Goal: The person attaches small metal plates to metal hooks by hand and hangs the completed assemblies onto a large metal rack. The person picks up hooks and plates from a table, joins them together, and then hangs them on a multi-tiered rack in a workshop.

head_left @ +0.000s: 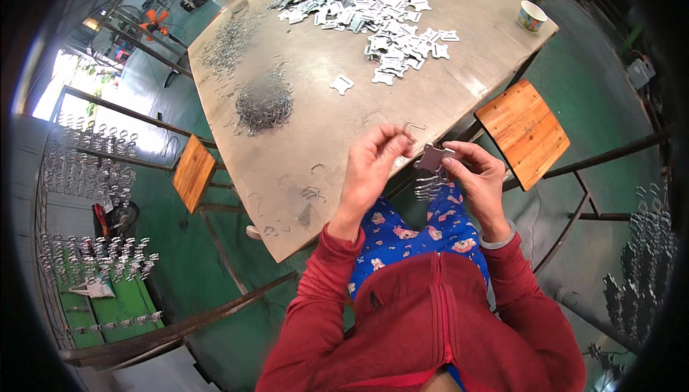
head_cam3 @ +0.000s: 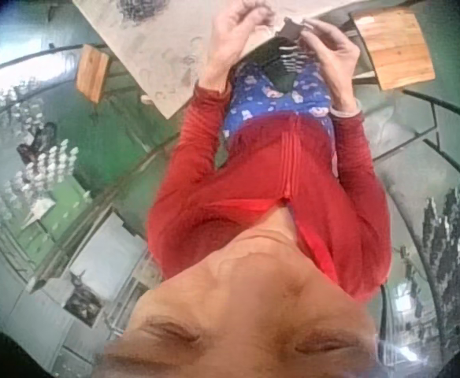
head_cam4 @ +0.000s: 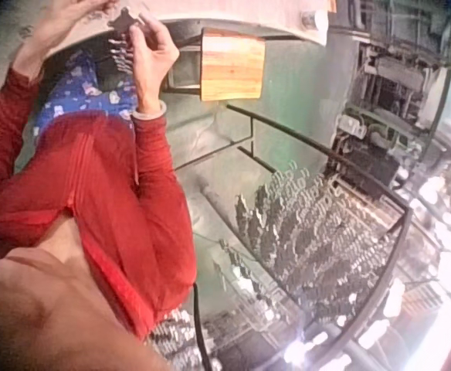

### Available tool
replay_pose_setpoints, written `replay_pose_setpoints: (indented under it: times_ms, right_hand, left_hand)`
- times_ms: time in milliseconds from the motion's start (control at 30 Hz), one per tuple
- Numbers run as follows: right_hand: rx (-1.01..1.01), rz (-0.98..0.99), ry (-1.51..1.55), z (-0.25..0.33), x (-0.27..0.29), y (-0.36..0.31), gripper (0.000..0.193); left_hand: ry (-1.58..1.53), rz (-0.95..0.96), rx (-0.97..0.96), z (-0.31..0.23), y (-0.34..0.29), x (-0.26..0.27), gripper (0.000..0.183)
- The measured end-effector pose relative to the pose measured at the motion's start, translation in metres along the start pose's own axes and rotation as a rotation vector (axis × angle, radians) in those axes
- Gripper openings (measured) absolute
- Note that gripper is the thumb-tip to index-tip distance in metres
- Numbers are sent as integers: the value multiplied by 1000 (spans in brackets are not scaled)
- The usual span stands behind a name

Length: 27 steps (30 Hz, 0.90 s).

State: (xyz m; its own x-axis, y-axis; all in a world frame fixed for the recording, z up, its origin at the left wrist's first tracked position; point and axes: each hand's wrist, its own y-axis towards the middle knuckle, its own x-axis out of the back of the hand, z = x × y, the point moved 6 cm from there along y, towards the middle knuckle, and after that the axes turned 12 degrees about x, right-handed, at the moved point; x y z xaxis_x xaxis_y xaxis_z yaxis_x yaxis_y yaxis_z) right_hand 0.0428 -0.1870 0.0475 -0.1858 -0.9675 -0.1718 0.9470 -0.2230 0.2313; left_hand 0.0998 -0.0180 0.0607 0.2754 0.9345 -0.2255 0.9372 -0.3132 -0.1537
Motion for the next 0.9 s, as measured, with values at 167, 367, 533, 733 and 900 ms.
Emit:
replay_pose_setpoints:
  times_ms: [167,367,533,733,900]
  right_hand:
    - [29,-12,36,3,2,-14,20]
    - [83,-41,49,8,1,-24,20]
    - [165,-83,37,17,-3,-23,17]
    - [524,-39,-286,50,23,-23,23]
    - [740,-88,-295,94,28,-28,28]
  left_hand:
    - [47,119,-66,1,-21,-22,16]
    - [35,107,-65,5,-26,-22,14]
    - [-10,33,-92,0,-28,-31,11]
    - [424,-184,-518,-29,-41,-83,5]
    - [609,-92,-689,-59,-55,-115,7]
